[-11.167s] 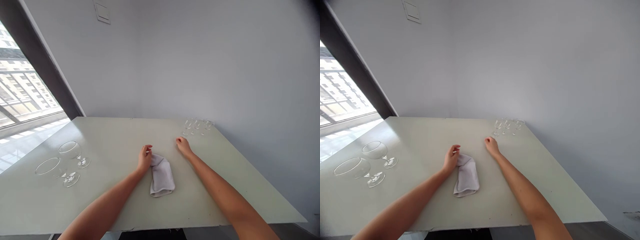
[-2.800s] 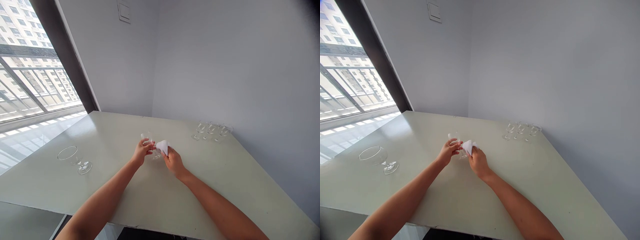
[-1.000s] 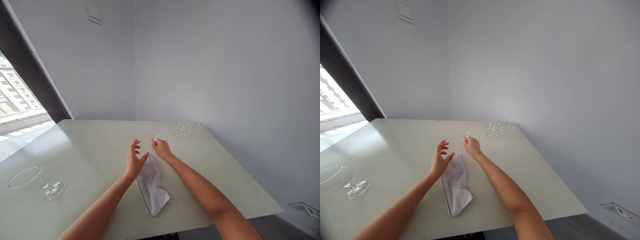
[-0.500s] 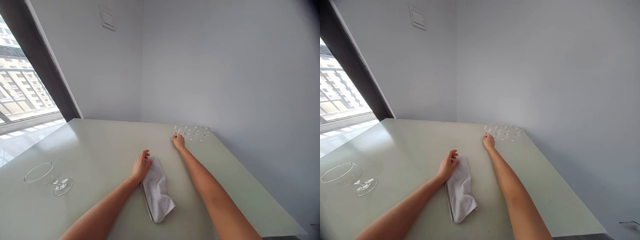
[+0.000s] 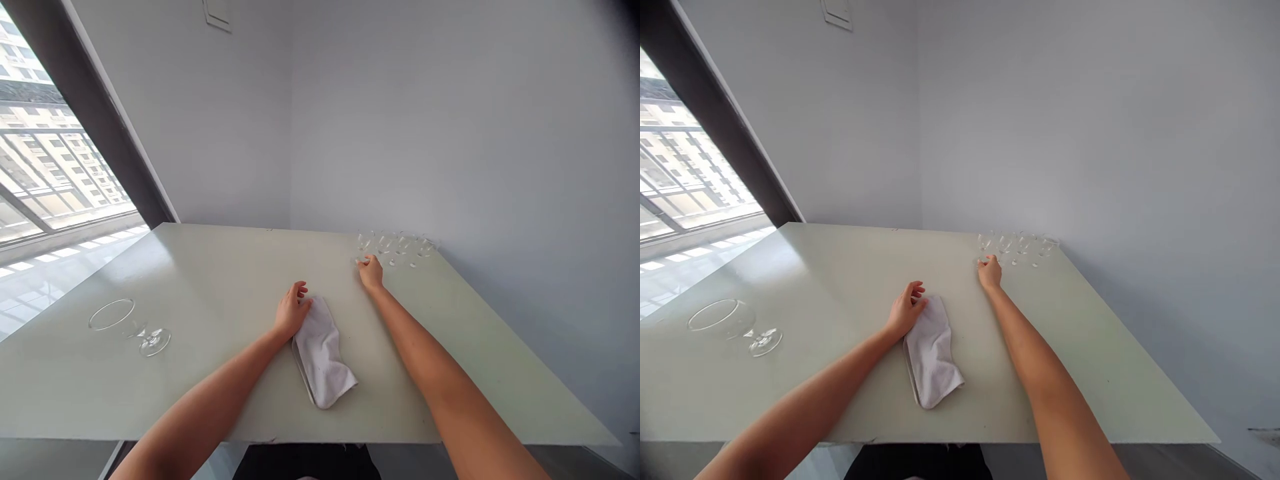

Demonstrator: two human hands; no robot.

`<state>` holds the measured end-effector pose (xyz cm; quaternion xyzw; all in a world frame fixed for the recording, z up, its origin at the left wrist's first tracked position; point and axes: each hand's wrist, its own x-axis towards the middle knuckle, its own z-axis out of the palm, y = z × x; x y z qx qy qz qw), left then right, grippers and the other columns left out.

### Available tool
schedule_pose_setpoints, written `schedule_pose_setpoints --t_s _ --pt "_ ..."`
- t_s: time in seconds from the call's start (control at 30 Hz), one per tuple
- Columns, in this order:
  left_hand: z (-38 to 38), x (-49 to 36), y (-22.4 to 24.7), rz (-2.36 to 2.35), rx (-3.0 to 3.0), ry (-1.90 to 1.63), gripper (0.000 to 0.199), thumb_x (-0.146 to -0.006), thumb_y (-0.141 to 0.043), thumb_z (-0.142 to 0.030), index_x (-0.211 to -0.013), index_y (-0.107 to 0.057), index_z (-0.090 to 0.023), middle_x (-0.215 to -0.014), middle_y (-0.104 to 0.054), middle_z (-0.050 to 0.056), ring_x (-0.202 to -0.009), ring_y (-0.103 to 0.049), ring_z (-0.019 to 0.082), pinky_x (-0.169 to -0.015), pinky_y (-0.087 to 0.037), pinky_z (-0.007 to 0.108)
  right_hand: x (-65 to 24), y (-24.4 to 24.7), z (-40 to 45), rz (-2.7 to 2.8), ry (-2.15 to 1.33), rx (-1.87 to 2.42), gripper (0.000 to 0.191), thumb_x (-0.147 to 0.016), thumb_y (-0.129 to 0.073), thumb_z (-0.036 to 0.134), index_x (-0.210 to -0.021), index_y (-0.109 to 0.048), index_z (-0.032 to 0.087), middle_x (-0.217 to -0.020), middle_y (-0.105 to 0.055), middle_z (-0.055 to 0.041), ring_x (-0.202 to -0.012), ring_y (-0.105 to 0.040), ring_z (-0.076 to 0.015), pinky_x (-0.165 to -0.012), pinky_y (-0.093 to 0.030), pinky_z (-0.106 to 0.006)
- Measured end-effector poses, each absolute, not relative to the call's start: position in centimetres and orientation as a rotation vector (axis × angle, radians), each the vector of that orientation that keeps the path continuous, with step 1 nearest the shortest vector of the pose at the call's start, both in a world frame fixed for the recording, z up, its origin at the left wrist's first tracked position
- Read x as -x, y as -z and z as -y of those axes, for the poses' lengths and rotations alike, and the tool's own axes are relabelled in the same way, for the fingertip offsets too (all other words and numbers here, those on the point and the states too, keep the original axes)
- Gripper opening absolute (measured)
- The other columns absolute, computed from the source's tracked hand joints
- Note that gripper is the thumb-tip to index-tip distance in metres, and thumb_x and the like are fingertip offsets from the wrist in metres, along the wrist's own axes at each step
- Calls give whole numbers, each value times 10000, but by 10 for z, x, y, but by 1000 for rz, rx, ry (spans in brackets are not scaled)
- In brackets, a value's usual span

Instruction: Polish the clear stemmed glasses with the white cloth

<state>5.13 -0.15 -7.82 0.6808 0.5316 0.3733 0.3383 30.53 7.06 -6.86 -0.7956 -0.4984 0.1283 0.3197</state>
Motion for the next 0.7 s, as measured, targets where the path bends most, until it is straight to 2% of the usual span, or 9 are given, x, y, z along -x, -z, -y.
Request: schedule_pose_setpoints --t_s 0.1,0.17,0.27,0.37,0.47,0.53,0.63,0.7 --pt "2 -51 75 -1362 -1661 -1056 312 -751 -499 -207 -1061 -476 -229 -1007 -577 46 -836 -544 137 -713 -449 284 -288 66 -36 1477 -395 2042 334 -828 -341 352 -1030 -534 168 -888 -618 -65 -753 -562 -155 -626 -376 -237" --pt "2 -51 71 -1351 -1597 -1160 281 -756 -487 -188 -1036 -486 -214 -1004 -579 54 -859 -548 139 -716 -452 282 -274 64 -13 1637 -460 2004 305 -815 -382 415 -817 -587 188 -732 -613 -32 -661 -545 -150 -585 -349 -238" --pt "7 -52 55 -1322 -1579 -1311 228 -760 -475 -171 -983 -503 -208 -1010 -583 50 -905 -542 141 -733 -449 281 -252 60 13 1871 -538 1966 385 -760 -472 517 -563 -540 193 -551 -550 -10 -549 -497 -144 -540 -298 -245" --pt "24 -53 29 -1207 -1635 -1383 191 -774 -457 -164 -951 -511 -210 -994 -588 37 -885 -545 128 -732 -451 270 -229 53 30 2156 -494 1906 381 -751 -490 539 -584 -521 199 -610 -569 -5 -574 -496 -142 -535 -273 -241" --pt "53 -46 4 -1089 -1775 -1407 191 -775 -464 -144 -944 -527 -207 -940 -598 30 -847 -548 122 -741 -450 272 -210 49 38 2320 -435 1820 268 -765 -511 446 -660 -509 200 -739 -591 -4 -643 -511 -137 -528 -264 -233" --pt "74 -31 -3 -1042 -1906 -1478 176 -778 -475 -138 -927 -546 -200 -904 -598 36 -832 -547 128 -751 -446 285 -203 49 39 2298 -483 1796 221 -767 -513 371 -641 -483 192 -721 -577 -1 -635 -502 -131 -525 -265 -235" --pt "98 11 6 -1121 -1959 -1814 114 -789 -485 -145 -868 -553 -191 -845 -581 38 -806 -543 133 -737 -439 295 -204 55 37 2048 -727 1703 214 -751 -522 343 -619 -454 189 -617 -525 18 -581 -476 -125 -532 -302 -240" --pt "106 49 21 -1394 -1738 -2126 89 -778 -518 -177 -865 -532 -192 -868 -562 36 -814 -535 134 -741 -432 297 -210 59 34 1739 -1009 1556 215 -718 -563 365 -644 -466 188 -608 -520 24 -585 -487 -127 -548 -352 -242"
